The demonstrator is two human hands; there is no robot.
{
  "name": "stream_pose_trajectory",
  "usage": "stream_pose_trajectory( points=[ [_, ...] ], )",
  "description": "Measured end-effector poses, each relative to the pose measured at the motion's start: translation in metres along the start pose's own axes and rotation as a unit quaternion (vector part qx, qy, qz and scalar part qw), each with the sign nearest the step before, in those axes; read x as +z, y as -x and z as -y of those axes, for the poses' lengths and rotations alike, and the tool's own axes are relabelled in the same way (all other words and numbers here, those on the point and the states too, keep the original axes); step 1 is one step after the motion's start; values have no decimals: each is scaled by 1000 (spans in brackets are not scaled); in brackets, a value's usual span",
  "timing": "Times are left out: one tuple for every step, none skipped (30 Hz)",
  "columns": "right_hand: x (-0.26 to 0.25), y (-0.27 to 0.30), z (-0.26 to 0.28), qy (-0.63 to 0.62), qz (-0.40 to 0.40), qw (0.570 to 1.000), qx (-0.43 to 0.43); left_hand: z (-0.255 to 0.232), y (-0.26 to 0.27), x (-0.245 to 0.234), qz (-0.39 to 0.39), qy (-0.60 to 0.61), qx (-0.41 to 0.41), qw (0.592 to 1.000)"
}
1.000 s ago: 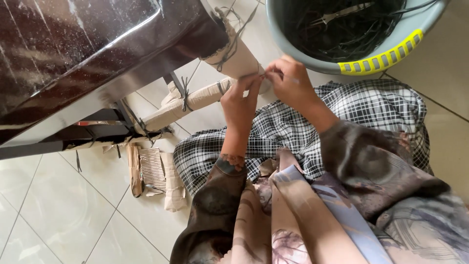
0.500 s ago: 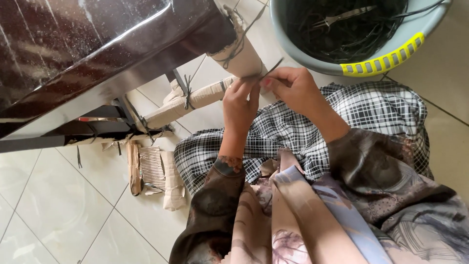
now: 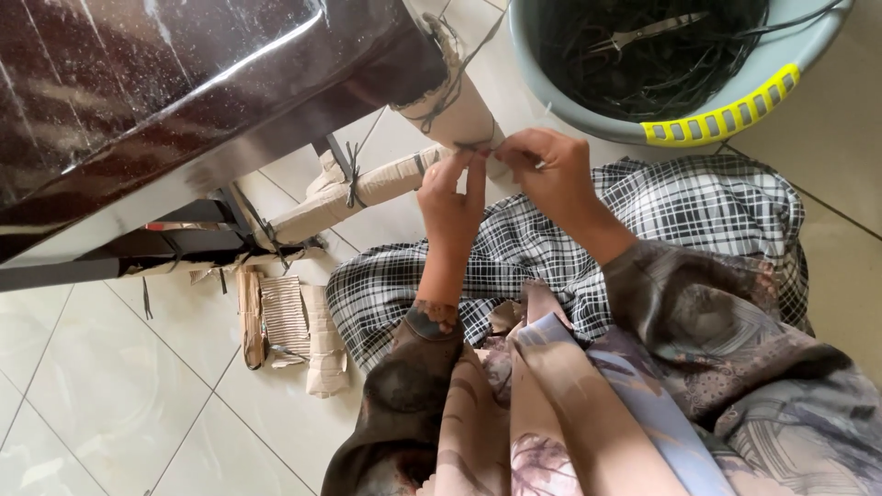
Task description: Wrapping chair legs with protective cardboard and securing them with wire ties
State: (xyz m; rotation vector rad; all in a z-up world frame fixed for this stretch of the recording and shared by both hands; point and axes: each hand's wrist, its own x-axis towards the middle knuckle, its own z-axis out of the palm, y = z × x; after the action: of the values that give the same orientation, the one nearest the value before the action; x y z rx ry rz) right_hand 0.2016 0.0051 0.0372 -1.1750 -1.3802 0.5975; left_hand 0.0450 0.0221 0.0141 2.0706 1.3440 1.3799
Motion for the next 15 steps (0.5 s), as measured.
stream_pose_trajectory(
  points=[
    [3,0,0,0,0,1000,-1,1,0,1,-1,0,1,1000],
    [7,2,1,-9,-10,1000,13,1,3,2,-5,5,-8,1000],
    [10,4,1,-18,-19,999,27,1,5,2,-10,10,-17,1000],
    [12,5,2,-18,-19,999,27,1,6,2,-10,10,-18,1000],
    [13,5,4,-16,-26,999,25,2,8,2,-12,14,-22,1000],
    [16,6,5,-16,-32,999,23,2,9,1,-15,17,-27,999],
    [16,5,5,-16,-31,999,23,-7,5,-2,-16,16,-28,999],
    [16,5,5,3,-35,999,-10,-17,3,-5,-21,-4,-18,1000],
    [15,5,5,23,-39,998,-42,-27,1,-8,-26,-24,-8,999],
    [16,8,-2,23,-38,998,-43,-26,3,-8,-27,-23,-9,999],
    [16,11,-8,-15,-17,999,30,-25,5,-9,-13,-65,19,998],
    [17,14,-15,-53,5,993,103,-24,7,-9,2,-106,47,993],
    [16,15,-16,-53,6,993,104,-29,10,-9,2,-106,46,993],
    [15,15,-18,-125,22,972,198,-33,13,-9,11,-109,48,993],
    [13,15,-20,-196,39,936,290,-37,15,-8,21,-111,50,992]
  ],
)
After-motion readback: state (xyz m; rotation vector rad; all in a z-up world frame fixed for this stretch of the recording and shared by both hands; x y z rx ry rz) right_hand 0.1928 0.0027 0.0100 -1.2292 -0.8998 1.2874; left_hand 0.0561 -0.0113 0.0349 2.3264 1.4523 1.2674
